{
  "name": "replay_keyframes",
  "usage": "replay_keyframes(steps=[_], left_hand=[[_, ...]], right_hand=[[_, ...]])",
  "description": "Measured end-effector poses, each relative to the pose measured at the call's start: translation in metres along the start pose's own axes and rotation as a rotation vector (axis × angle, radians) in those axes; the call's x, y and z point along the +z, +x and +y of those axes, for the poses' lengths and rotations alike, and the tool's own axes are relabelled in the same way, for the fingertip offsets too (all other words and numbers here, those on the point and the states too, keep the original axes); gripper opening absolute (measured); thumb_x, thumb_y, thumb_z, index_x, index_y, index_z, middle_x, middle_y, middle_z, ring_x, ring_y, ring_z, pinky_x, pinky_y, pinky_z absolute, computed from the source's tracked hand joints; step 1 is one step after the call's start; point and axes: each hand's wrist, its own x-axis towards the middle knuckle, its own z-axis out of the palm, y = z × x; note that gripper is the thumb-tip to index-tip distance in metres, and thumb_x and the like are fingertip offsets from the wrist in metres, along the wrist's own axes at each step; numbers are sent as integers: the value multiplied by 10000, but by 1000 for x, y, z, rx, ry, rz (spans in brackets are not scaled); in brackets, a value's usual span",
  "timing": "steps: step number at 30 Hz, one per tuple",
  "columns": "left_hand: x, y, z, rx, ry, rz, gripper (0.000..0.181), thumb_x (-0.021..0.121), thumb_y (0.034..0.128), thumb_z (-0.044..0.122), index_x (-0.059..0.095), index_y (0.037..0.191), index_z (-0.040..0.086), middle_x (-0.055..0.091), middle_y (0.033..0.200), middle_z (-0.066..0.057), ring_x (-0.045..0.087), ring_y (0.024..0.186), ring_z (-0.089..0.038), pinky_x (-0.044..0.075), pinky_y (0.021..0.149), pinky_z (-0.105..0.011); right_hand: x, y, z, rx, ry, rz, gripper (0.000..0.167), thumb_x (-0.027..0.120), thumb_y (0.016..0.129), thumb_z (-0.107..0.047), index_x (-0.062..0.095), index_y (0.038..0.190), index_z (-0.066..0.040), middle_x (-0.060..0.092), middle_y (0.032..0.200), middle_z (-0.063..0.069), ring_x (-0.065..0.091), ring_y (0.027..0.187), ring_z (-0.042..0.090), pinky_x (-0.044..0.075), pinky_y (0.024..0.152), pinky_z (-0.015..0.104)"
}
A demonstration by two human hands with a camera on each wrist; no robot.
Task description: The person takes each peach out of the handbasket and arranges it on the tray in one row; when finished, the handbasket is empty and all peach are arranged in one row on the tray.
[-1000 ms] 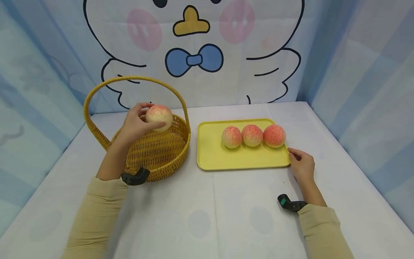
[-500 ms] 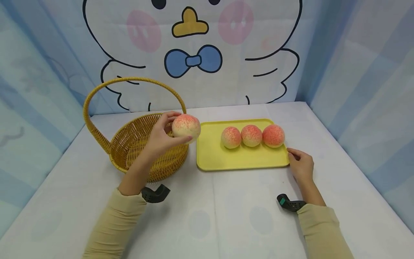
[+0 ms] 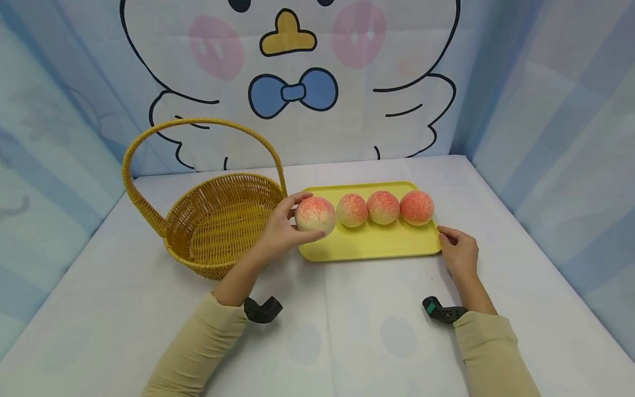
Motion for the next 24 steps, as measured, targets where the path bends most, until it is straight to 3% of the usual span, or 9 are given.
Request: replay_keyframes(steps=[6, 11, 15, 24], left_hand=[[15, 1, -11, -22, 5, -32, 711, 840, 631, 177, 484, 1241, 100, 448, 1163, -71, 478, 1033, -195, 471, 809, -316], [26, 2, -20, -75, 32, -29, 719, 845, 610, 215, 484, 1227, 128, 452, 1144, -48, 504, 1002, -183, 464, 820, -325], [30, 2, -28, -111, 66, -53, 714, 841, 604, 246, 487, 1215, 142, 450, 1152, -47, 513, 982, -179, 460, 815, -330], [34, 3, -43, -97, 83, -95, 689, 841, 620, 237, 482, 1191, 97, 446, 1145, -88, 493, 992, -187, 430, 854, -331]], right_hand=[[1, 1, 0, -5, -12, 4, 375, 404, 977, -165, 508, 1285, 22, 500, 1274, 206, 448, 1131, 276, 420, 756, 142], [0, 0, -1, 11, -6, -6, 382, 395, 981, -170, 493, 1301, 13, 478, 1302, 205, 428, 1177, 293, 435, 892, 294], [0, 0, -1, 22, 0, -12, 386, 388, 983, -170, 483, 1309, 14, 465, 1314, 208, 419, 1193, 303, 415, 930, 358], [1, -1, -1, 17, 9, -9, 384, 389, 983, -166, 484, 1308, 16, 465, 1313, 208, 420, 1191, 303, 416, 931, 352]])
